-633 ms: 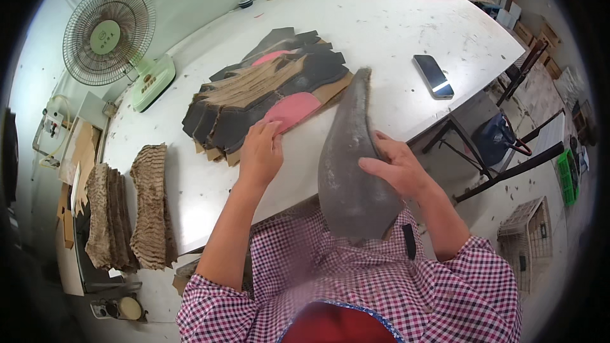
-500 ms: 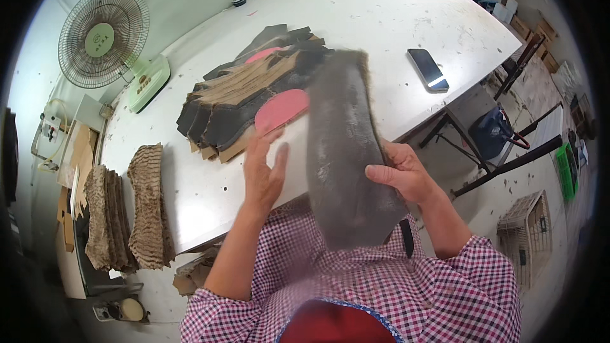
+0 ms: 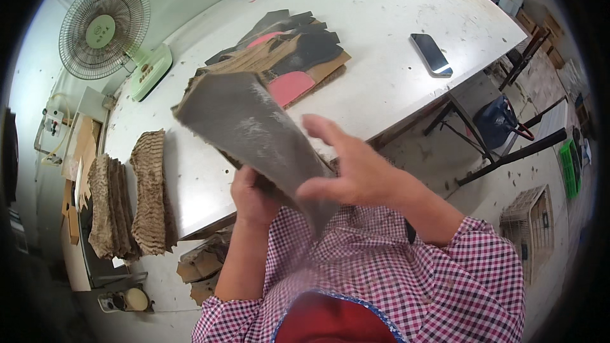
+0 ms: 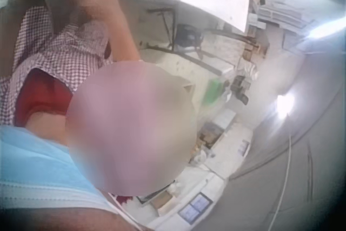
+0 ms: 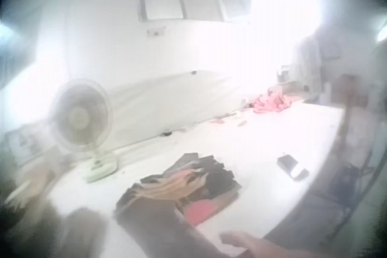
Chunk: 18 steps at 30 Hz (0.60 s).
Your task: The person repeatedly picks up individual pieces of layered material from a stack on a white table, turns them over, and places them back down. The person handles the materials by hand without using tools.
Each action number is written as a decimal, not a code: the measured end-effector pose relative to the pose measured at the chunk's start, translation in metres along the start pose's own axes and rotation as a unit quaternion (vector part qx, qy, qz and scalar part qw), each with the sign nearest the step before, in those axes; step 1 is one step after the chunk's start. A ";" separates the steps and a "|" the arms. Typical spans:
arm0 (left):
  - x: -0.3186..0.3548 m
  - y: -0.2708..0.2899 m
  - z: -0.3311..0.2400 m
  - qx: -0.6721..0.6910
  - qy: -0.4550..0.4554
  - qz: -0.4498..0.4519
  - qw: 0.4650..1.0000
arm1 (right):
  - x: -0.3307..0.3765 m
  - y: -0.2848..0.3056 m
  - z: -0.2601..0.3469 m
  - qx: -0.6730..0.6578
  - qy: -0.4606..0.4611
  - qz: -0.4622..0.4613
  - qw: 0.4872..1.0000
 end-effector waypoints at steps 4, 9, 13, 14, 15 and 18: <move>0.005 -0.018 -0.001 -0.121 -0.052 -0.023 0.991 | -0.009 -0.026 0.011 -0.003 -0.074 -0.048 0.996; 0.018 0.020 -0.026 -0.049 0.062 -0.008 0.997 | -0.014 0.026 0.000 -0.135 -0.162 -0.118 0.970; 0.029 0.040 -0.016 0.045 0.087 0.038 0.994 | -0.014 0.029 -0.033 -0.109 -0.154 -0.120 0.975; 0.031 0.038 -0.015 0.064 0.082 0.038 0.994 | -0.015 0.027 -0.031 -0.096 -0.168 -0.112 0.975; 0.032 0.032 -0.015 0.082 0.068 0.040 0.994 | -0.017 0.024 -0.026 -0.083 -0.182 -0.103 0.974; 0.042 0.012 -0.011 0.122 0.040 0.048 0.991 | -0.022 0.007 -0.028 -0.061 -0.142 -0.082 0.985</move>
Point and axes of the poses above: each hand's wrist, its own x-axis away from the middle knuckle, its own y-axis out of the back of the hand, z = x × y, the point moved 2 cm from there along -x, towards the middle knuckle, and after that the axes turned 8 degrees about -x, right-handed, at the moved point
